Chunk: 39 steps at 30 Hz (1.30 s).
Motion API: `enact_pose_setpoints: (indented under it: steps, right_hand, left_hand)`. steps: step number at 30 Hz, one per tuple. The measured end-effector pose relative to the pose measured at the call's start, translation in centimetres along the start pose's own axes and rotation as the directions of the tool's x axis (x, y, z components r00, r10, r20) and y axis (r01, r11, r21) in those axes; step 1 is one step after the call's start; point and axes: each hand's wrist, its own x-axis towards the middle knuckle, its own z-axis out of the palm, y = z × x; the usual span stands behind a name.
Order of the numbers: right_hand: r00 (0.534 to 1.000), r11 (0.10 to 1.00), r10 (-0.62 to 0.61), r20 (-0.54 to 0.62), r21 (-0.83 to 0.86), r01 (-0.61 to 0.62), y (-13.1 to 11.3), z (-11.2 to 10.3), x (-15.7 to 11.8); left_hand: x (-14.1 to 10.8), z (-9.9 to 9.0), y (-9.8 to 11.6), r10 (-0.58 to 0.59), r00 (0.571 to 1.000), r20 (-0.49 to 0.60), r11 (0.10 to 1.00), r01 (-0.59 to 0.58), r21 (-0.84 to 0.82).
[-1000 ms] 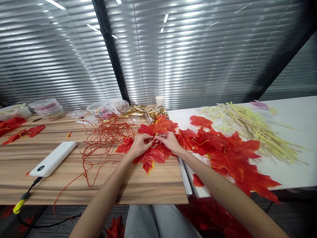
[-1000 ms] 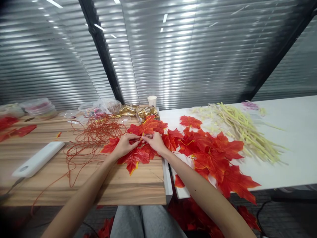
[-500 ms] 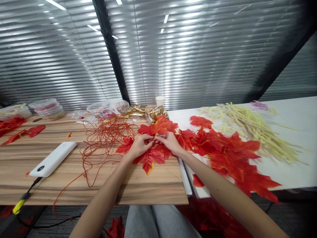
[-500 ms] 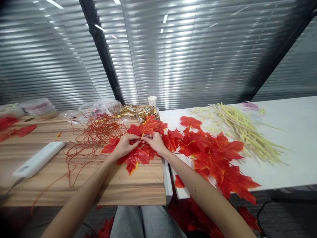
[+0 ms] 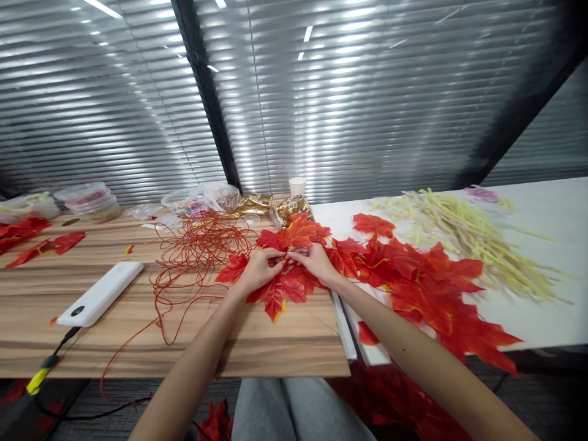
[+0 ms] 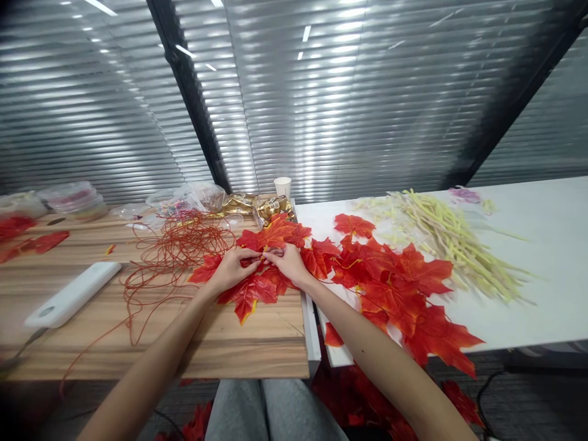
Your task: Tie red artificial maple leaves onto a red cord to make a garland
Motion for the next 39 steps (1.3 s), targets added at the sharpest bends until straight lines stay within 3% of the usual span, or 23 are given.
enact_pose_setpoints:
  steps: [39]
  right_hand:
    - [1.0, 0.997, -0.028, -0.001, -0.065, 0.028, 0.22, -0.11, 0.05]
  left_hand:
    - [0.02, -0.05, -0.02, -0.024, 1.0, 0.004, 1.0, 0.024, -0.017]
